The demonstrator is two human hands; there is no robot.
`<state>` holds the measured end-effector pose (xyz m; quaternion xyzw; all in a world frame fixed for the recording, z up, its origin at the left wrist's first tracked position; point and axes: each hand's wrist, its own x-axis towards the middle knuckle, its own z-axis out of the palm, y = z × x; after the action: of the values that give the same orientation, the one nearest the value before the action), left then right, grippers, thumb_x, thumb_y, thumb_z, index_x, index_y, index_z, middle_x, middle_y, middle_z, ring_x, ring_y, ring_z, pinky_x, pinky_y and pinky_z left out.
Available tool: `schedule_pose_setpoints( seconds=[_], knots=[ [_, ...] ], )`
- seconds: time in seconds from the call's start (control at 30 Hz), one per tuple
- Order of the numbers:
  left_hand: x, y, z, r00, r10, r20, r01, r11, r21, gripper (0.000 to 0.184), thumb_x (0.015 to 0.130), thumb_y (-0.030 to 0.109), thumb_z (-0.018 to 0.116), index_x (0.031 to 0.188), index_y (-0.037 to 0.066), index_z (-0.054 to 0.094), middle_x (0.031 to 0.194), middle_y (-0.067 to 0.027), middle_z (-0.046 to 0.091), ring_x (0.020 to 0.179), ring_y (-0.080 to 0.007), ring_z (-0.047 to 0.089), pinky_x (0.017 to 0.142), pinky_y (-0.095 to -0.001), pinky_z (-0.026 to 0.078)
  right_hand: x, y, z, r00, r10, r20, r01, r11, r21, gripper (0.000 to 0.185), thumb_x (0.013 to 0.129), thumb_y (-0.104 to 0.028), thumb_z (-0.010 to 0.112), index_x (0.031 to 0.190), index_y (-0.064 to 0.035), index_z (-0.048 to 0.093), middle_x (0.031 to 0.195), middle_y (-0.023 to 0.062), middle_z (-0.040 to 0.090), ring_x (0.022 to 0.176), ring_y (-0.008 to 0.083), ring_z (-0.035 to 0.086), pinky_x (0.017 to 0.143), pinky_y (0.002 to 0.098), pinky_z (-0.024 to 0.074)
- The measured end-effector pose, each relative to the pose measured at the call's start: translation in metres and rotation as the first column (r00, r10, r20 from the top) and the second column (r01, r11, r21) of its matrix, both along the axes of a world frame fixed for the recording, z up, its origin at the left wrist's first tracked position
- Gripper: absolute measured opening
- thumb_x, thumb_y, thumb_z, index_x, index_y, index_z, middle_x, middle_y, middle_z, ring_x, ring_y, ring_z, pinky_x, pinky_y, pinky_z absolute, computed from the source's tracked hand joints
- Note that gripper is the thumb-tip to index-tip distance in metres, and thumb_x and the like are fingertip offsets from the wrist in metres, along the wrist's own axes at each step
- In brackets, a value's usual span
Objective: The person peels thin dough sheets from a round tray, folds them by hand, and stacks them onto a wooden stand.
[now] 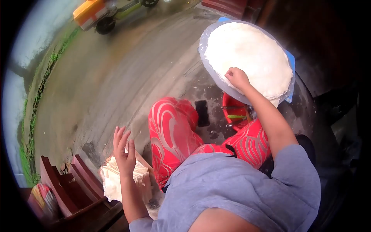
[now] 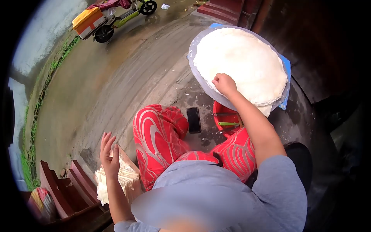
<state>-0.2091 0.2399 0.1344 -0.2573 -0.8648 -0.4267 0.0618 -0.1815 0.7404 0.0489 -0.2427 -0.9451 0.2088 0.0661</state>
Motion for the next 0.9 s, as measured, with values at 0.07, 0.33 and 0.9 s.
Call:
schedule_pose_setpoints(
  seconds=[0.07,0.33,0.9],
  knots=[
    [-0.008,0.041,0.012,0.992,-0.115,-0.054,0.115,0.993,0.006,0.025,0.085,0.001,0.057,0.109,0.004,0.062,0.127,-0.0124,0.053,0.131,-0.0326,0.037,0.103,-0.0418,0.034,-0.020,0.001,-0.008,0.991,-0.089,-0.100,0.086,0.996,-0.036,0.020,0.081,-0.026,0.064,0.082,-0.0064,0.065,0.087,0.0119,0.064,0.081,0.0294,0.062,0.072,0.0393,0.0490],
    [-0.019,0.168,0.039,0.875,-0.471,-0.114,0.461,0.882,-0.102,0.028,0.083,0.002,0.059,0.110,0.006,0.062,0.124,-0.0132,0.055,0.129,-0.0351,0.039,0.101,-0.0430,0.037,-0.055,-0.002,-0.014,0.990,-0.139,0.007,0.139,0.990,0.008,0.017,0.074,-0.026,0.066,0.074,-0.0094,0.063,0.076,0.0090,0.065,0.075,0.0256,0.063,0.067,0.0377,0.0495],
    [-0.059,0.370,-0.056,0.860,-0.499,0.111,0.433,0.595,-0.678,0.071,0.086,0.044,0.055,0.142,0.011,0.027,0.149,-0.0081,0.026,0.135,-0.0334,0.027,0.101,-0.0566,0.030,-0.041,0.051,-0.005,0.965,-0.259,-0.049,0.113,0.572,-0.813,0.022,0.080,-0.005,0.060,0.101,-0.0034,0.055,0.077,0.0033,0.060,0.069,0.0115,0.057,0.060,0.0258,0.0482]
  ],
)
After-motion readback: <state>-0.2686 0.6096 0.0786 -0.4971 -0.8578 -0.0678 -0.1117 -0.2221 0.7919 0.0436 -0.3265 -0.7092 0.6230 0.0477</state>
